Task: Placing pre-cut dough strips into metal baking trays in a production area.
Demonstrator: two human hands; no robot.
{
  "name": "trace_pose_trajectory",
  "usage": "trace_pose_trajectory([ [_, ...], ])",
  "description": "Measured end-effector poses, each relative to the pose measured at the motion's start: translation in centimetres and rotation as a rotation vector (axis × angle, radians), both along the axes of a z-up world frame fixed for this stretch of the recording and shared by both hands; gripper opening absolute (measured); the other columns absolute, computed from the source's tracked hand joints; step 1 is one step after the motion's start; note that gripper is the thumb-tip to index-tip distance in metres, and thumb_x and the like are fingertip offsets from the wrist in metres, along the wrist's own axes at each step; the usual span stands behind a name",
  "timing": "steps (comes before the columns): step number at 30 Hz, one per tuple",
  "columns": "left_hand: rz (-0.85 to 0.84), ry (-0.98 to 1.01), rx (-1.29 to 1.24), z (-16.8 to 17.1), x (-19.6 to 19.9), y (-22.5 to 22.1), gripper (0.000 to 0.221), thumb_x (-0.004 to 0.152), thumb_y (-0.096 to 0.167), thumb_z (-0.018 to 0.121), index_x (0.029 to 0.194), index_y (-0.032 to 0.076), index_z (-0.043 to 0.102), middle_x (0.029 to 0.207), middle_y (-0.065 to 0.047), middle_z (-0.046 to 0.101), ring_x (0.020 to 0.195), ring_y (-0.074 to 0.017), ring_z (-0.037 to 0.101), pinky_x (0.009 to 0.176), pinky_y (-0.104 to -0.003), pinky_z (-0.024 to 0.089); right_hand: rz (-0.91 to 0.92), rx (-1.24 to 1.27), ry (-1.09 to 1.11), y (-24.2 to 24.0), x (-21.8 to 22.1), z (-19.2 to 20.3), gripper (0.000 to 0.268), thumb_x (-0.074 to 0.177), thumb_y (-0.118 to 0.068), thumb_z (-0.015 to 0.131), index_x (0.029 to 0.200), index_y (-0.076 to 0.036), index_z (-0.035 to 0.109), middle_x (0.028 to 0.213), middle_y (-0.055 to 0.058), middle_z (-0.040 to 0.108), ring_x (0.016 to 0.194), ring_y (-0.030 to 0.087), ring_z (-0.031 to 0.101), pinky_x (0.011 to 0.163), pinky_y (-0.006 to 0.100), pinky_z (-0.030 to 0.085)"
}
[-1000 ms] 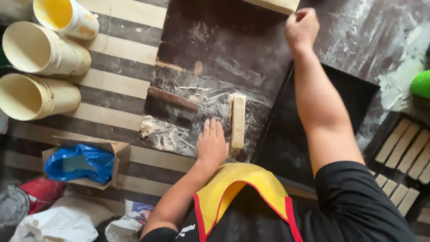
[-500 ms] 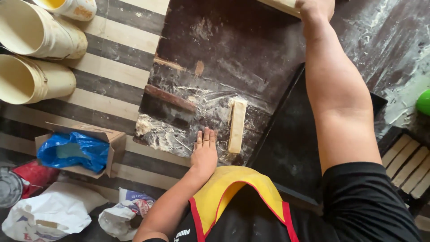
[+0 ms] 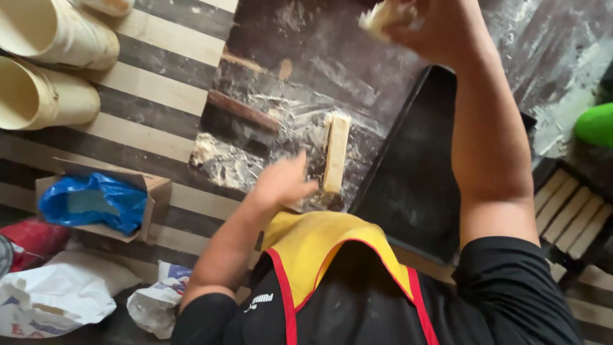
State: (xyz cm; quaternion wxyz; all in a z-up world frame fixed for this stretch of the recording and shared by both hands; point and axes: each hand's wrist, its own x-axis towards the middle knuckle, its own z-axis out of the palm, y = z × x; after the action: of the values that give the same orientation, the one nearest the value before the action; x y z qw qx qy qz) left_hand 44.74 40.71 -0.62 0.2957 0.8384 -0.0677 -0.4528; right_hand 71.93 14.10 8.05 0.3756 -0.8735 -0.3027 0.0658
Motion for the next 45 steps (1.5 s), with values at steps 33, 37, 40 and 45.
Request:
trace_pose_trajectory([
  [33, 0.433, 0.412, -0.325, -7.5, -7.5, -5.7, 0.058, 0.088, 0.049, 0.067, 0.094, -0.007, 0.077, 0.092, -0.025, 0.08, 0.079, -0.0336, 0.076, 0.073, -0.042, 0.059, 0.096, -0.608, 0.521, 1.7, -13.2, -19.9, 0.073, 0.074, -0.033, 0.089, 0.134, -0.004, 0.059, 0.123, 0.027, 0.067, 0.115, 0.04, 0.063, 0.096, 0.046, 0.052],
  [37, 0.153, 0.125, -0.017, -4.6, -7.9, -4.6, 0.063, 0.083, 0.059, 0.068, 0.101, 0.0, 0.077, 0.105, -0.021, 0.074, 0.099, -0.0366, 0.071, 0.09, -0.047, 0.056, 0.092, -0.823, 0.853, 4.0, -11.8, -16.4, 0.064, 0.075, -0.04, 0.084, 0.125, -0.001, 0.072, 0.114, 0.025, 0.079, 0.104, 0.036, 0.075, 0.089, 0.049, 0.058],
  [40, 0.211, 0.051, -0.09, -3.3, -8.3, -3.0, 0.054, 0.084, 0.058, 0.064, 0.099, 0.009, 0.082, 0.103, -0.017, 0.075, 0.099, -0.0343, 0.072, 0.091, -0.047, 0.056, 0.199, -0.9, 0.741, 3.5, -11.7, -17.3, 0.063, 0.078, -0.045, 0.084, 0.119, 0.002, 0.076, 0.113, 0.024, 0.079, 0.104, 0.033, 0.074, 0.092, 0.045, 0.056],
  [45, 0.412, -0.069, -0.197, -5.3, -9.5, -1.3, 0.051, 0.082, 0.054, 0.068, 0.105, 0.01, 0.079, 0.098, -0.013, 0.078, 0.095, -0.0311, 0.075, 0.086, -0.043, 0.058, 0.064, -0.801, 0.571, 4.7, -14.4, -14.6, 0.074, 0.07, -0.037, 0.093, 0.129, -0.006, 0.062, 0.119, 0.023, 0.066, 0.11, 0.036, 0.063, 0.093, 0.044, 0.052],
])
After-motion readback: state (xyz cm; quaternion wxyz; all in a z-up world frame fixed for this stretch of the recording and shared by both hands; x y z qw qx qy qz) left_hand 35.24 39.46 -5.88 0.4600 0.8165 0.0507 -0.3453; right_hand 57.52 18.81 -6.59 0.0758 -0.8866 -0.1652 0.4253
